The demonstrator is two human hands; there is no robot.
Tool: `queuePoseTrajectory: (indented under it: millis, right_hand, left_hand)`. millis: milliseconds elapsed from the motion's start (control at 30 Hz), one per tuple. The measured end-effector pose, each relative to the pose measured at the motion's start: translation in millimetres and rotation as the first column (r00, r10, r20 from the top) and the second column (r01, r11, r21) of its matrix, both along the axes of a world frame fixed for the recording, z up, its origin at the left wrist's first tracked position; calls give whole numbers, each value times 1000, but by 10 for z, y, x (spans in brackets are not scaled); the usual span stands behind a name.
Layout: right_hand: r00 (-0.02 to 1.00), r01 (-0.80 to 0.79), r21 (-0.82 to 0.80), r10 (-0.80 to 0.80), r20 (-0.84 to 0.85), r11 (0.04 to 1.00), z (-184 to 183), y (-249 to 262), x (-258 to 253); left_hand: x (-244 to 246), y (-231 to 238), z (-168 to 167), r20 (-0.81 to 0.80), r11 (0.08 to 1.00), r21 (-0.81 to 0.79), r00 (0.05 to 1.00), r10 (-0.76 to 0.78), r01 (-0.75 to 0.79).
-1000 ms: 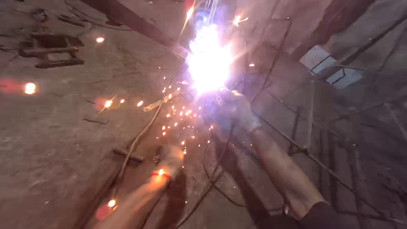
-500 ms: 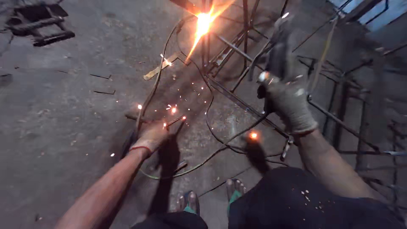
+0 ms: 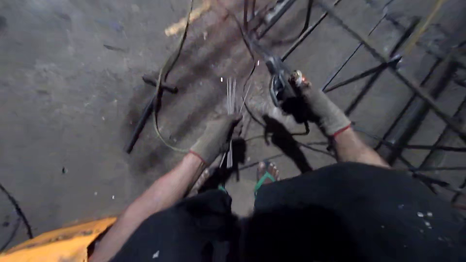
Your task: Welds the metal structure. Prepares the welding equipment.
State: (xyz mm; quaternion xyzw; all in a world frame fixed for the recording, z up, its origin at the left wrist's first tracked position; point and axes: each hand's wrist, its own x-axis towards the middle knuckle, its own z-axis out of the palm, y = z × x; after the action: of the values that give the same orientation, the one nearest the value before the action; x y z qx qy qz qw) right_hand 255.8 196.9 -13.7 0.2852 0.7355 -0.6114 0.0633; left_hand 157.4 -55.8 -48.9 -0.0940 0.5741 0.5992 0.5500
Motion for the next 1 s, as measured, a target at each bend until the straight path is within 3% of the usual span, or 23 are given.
queuePoseTrajectory:
  millis: [33, 100, 133, 200, 267, 333, 400, 500, 567, 700, 767, 833, 1000]
  right_hand:
    - [996, -90, 169, 90, 6, 981, 19, -61, 17]
    - [966, -252, 561, 235, 104, 788, -23, -165, -31]
    - [952, -304, 665, 241, 189, 682, -77, -204, -59]
    - [928, -372, 764, 240, 286, 527, -201, -243, -57]
    - [930, -362, 808, 247, 274, 466, -285, -236, -63]
    - [943, -328, 798, 233, 239, 506, -321, -219, -85]
    - [953, -298, 737, 239, 189, 607, -321, -187, -83]
    - [955, -169, 627, 285, -88, 761, -282, -121, 5]
    - [933, -131, 577, 297, -204, 807, -217, -144, 122]
    - [965, -169, 514, 247, -87, 841, -234, -143, 57]
    - [971, -187, 412, 232, -62, 892, -249, -198, -37]
    - [957, -278, 395, 286, 40, 876, -242, -303, -62]
    - [895, -436, 621, 243, 374, 651, -251, -590, -225]
  left_hand:
    - [40, 62, 14, 50, 999, 40, 999, 17, -19]
    - [40, 173, 74, 131, 992, 115, 991, 34, -49]
    - [42, 212, 105, 160, 987, 147, 986, 39, -63]
    - [98, 244, 136, 186, 982, 167, 981, 62, -93]
    - [142, 256, 113, 197, 976, 177, 976, 89, -124]
    - [171, 270, 112, 196, 972, 194, 976, 94, -133]
    - [172, 302, 82, 204, 968, 197, 972, 113, -154]
    - [105, 284, -7, 229, 964, 203, 965, 125, -173]
    - [140, 197, 64, 173, 974, 191, 981, 88, -121]
    - [143, 241, 396, 89, 985, 106, 988, 128, -137]
    - [155, 246, 363, 102, 983, 81, 982, 159, -167]
    - [192, 219, 281, 131, 980, 43, 973, 189, -196]
    - [242, 175, 273, 116, 975, -10, 968, 223, -223]
